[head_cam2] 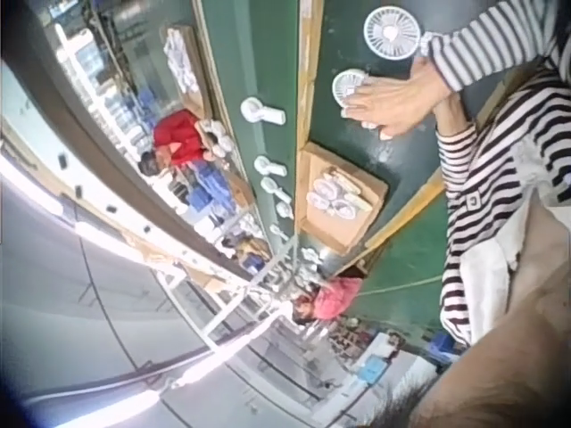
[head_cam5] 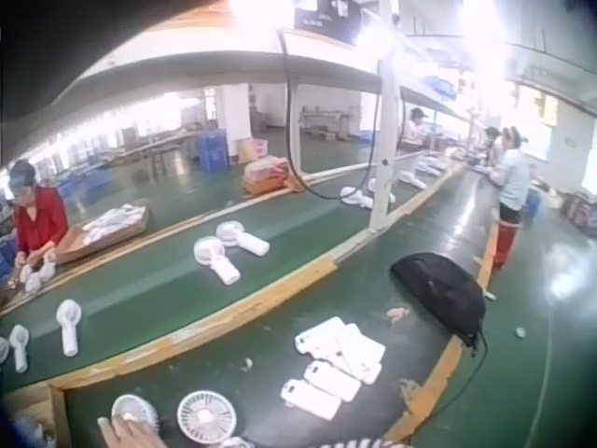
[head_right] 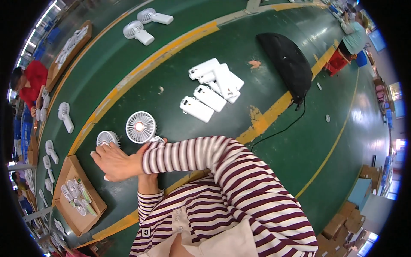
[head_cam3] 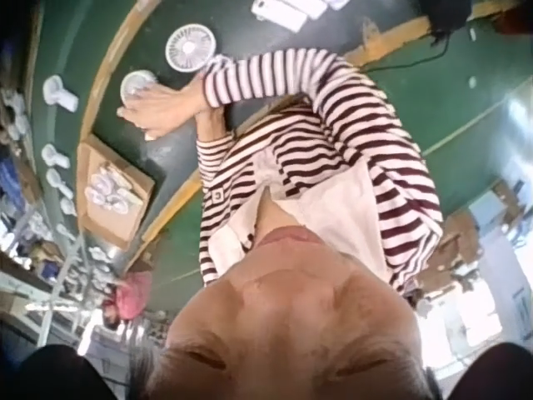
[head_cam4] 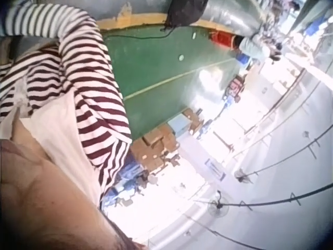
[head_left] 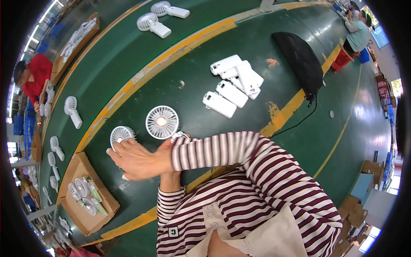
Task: The person assembles portable electric fans by fitting the internal wiring and circuit boards into the handle casings, snapping the back covers closed by hand, and placing the assembled fans onto a conveyor belt.
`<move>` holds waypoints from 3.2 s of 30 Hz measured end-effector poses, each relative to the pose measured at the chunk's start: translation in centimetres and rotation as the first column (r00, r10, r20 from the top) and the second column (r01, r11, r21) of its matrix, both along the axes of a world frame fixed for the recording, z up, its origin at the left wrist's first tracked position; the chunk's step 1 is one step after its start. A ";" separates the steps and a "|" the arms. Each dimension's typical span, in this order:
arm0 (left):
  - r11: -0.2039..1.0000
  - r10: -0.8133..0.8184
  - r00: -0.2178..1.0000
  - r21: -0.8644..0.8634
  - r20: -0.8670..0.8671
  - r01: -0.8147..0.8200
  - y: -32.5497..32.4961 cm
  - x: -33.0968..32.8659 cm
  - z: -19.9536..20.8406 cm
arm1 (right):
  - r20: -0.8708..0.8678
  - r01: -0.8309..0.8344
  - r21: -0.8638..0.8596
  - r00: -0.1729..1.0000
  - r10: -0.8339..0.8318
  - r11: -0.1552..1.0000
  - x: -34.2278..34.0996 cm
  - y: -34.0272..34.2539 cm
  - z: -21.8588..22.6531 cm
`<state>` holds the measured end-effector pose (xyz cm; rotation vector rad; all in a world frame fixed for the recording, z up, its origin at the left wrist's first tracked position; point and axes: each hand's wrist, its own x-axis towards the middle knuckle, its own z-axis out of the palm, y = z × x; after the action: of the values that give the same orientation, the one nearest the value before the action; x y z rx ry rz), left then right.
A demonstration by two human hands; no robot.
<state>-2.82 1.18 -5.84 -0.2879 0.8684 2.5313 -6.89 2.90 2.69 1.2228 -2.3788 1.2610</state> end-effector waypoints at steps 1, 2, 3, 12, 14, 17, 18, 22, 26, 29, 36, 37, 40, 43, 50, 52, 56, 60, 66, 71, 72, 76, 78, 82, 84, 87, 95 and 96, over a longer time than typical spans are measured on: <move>0.945 0.016 1.000 -0.328 0.007 -0.013 0.3 0.3 -0.5 | -0.138 0.010 -0.076 0.990 -0.020 0.997 0.4 2.4 0.4; 0.977 0.124 0.992 -0.174 -0.001 -0.122 1.3 0.4 0.0 | -0.122 0.067 -0.067 0.990 -0.075 0.995 0.4 4.9 0.0; 0.959 0.236 0.972 -0.157 -0.017 -0.236 2.0 0.7 1.0 | -0.100 0.104 -0.058 0.989 -0.109 0.993 0.3 7.4 -0.6; 0.929 0.041 0.994 -0.371 0.098 -0.002 1.2 0.2 3.2 | -0.211 0.606 0.487 0.780 -0.589 0.629 1.5 22.3 -3.3; 0.921 0.044 0.994 -0.390 0.104 0.001 1.4 0.3 3.7 | -0.206 0.583 0.473 0.802 -0.561 0.661 1.5 21.8 -3.6; 0.919 0.035 0.995 -0.395 0.096 0.006 1.5 0.7 3.3 | -0.176 0.484 0.476 0.871 -0.459 0.735 1.6 21.1 -3.7; 0.917 0.037 0.994 -0.398 0.101 0.006 1.5 0.8 3.4 | -0.169 0.466 0.478 0.880 -0.443 0.744 1.5 20.9 -3.7; 0.915 0.069 0.988 -0.403 0.139 -0.007 1.8 1.2 3.7 | -0.219 0.516 0.528 0.850 -0.479 0.674 1.4 20.5 -3.8; 0.931 0.071 0.982 -0.366 0.174 -0.003 2.2 1.5 3.5 | -0.205 0.531 0.537 0.836 -0.508 0.656 1.6 20.5 -3.9; 0.937 0.055 0.983 -0.348 0.177 0.010 2.5 1.7 3.3 | -0.168 0.545 0.503 0.823 -0.542 0.671 1.7 20.5 -3.8; 0.951 0.097 0.978 -0.307 0.183 -0.036 2.8 1.8 3.2 | 0.193 0.386 0.398 0.852 -0.487 0.832 4.3 18.6 1.5; 0.953 0.100 0.978 -0.302 0.185 -0.040 2.8 1.9 3.2 | 0.188 0.353 0.399 0.872 -0.452 0.846 4.6 18.4 2.0; 0.956 0.108 0.975 -0.288 0.193 -0.049 2.6 1.8 3.5 | 0.180 0.266 0.435 0.911 -0.372 0.860 5.2 17.3 2.7; 0.973 0.104 0.972 -0.222 0.213 -0.056 2.5 1.6 3.9 | 0.158 0.223 0.433 0.935 -0.317 0.873 5.4 16.4 2.4; 0.977 0.113 0.975 -0.199 0.190 -0.075 2.4 1.7 3.8 | 0.131 0.194 0.473 0.949 -0.286 0.860 5.0 14.8 0.9; 0.976 0.123 0.977 -0.198 0.173 -0.088 2.4 1.8 3.7 | 0.144 0.200 0.489 0.942 -0.304 0.849 5.1 14.7 0.7; 0.977 0.114 0.976 -0.200 0.186 -0.076 2.3 1.7 3.6 | 0.129 0.205 0.495 0.944 -0.304 0.844 5.4 14.5 0.3; 0.978 0.110 0.975 -0.198 0.195 -0.070 2.4 1.6 3.5 | 0.058 0.209 0.473 0.962 -0.267 0.856 5.4 14.3 -0.1; 0.968 0.107 0.971 -0.246 0.215 -0.052 2.6 1.4 3.7 | 0.039 0.192 0.494 0.969 -0.242 0.848 5.2 14.4 -0.2; 0.940 0.130 0.958 -0.338 0.257 -0.037 3.0 1.0 3.9 | -0.004 0.212 0.507 0.970 -0.244 0.835 5.4 14.4 -0.3; 0.942 0.125 0.957 -0.335 0.262 -0.032 2.9 1.0 3.9 | -0.009 0.216 0.509 0.969 -0.246 0.833 5.5 14.5 -0.3; 0.947 0.154 0.956 -0.315 0.250 -0.070 2.7 1.1 3.5 | 0.001 0.221 0.483 0.967 -0.253 0.847 5.7 14.9 0.1; 0.950 0.165 0.960 -0.297 0.226 -0.093 2.6 1.0 3.2 | 0.047 0.279 0.426 0.943 -0.329 0.861 5.7 15.5 -0.5; 0.954 0.173 0.977 -0.270 0.127 -0.134 2.4 0.9 4.1 | 0.570 0.297 0.294 0.709 -0.416 0.909 5.2 16.7 -2.5; 0.951 0.181 0.980 -0.271 0.086 -0.151 2.6 1.0 4.4 | 0.914 0.205 0.053 0.385 -0.130 0.977 4.4 16.7 -3.1; 0.959 0.146 0.989 -0.246 -0.007 -0.143 2.6 1.4 4.3 | 0.973 0.209 -0.094 0.224 0.046 0.973 4.3 15.9 -2.8; 0.962 0.183 0.983 -0.210 0.011 -0.177 2.8 2.0 4.2 | 0.970 0.202 -0.062 0.245 0.011 0.977 4.5 15.6 -3.0; 0.961 0.183 0.983 -0.212 0.010 -0.176 2.8 2.0 4.2 | 0.965 0.194 -0.023 0.261 -0.029 0.981 4.5 15.6 -3.0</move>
<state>-0.83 3.96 -1.67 -0.4897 1.1480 2.5932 -2.41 18.49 -0.31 0.0272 -2.8460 2.6112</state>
